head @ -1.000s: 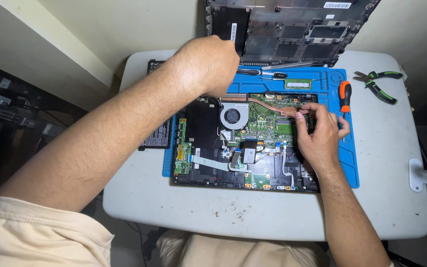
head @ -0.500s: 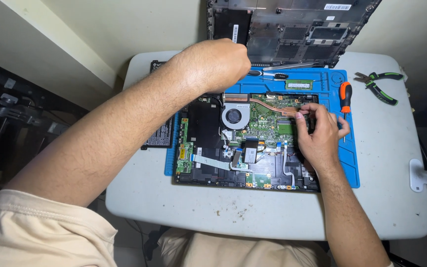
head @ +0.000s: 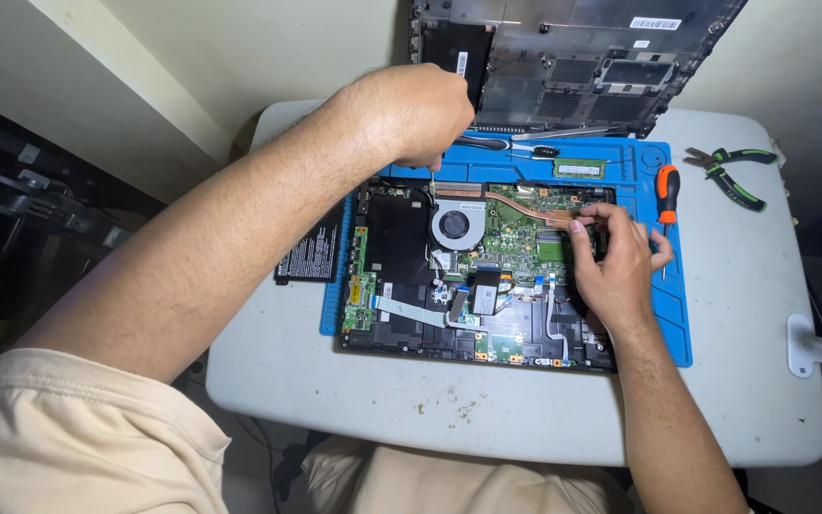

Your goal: Connecting internal ribbon cables and components inside a laptop during reassembly.

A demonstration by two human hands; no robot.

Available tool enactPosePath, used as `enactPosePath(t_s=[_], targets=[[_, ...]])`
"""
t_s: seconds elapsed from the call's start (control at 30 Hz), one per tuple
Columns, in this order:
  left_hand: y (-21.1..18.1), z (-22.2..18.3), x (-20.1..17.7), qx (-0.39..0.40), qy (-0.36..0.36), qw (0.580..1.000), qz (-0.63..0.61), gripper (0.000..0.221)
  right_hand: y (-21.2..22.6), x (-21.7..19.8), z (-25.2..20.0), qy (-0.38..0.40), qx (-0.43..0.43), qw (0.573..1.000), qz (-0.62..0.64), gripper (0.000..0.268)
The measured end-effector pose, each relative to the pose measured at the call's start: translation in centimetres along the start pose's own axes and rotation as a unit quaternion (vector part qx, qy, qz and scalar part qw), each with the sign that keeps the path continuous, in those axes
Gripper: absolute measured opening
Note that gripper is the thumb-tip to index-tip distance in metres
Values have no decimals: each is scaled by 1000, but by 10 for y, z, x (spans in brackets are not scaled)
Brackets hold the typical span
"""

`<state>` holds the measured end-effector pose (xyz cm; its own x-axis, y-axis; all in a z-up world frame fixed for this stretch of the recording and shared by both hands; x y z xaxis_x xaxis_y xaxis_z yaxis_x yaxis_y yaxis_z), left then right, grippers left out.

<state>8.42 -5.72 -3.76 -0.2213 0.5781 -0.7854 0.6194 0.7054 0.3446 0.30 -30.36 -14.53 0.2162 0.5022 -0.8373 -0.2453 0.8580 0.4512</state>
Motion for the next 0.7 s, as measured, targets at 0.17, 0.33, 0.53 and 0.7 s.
enactPosePath(t_s=[0.17,0.33,0.53,0.7], targets=[[-4,-10,-6,20,-16,998,-56,28,-1,1,1,6,1,1000,3,21],[-6,-18,-4,13,-32,999,-31,28,3,2,0,24,-8,1000,-3,24],[26,-83,-9,-87,-88,980,-154,43,6,-2,2,38,-19,999,-10,28],[36,-167,36,-195,-219,884,-364,35,2,4,-2,51,-26,998,-17,32]])
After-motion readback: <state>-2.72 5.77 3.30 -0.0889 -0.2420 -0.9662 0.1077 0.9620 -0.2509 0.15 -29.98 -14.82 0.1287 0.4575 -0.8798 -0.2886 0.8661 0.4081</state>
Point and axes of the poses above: each hand's wrist, its own z-axis towards the middle knuckle, its own x-axis out of the palm, y = z × x, the point moved 6 cm from there along z, towards the middle knuckle, and after that the axes turned 5 degrees about -z, right-handed, at the moved point
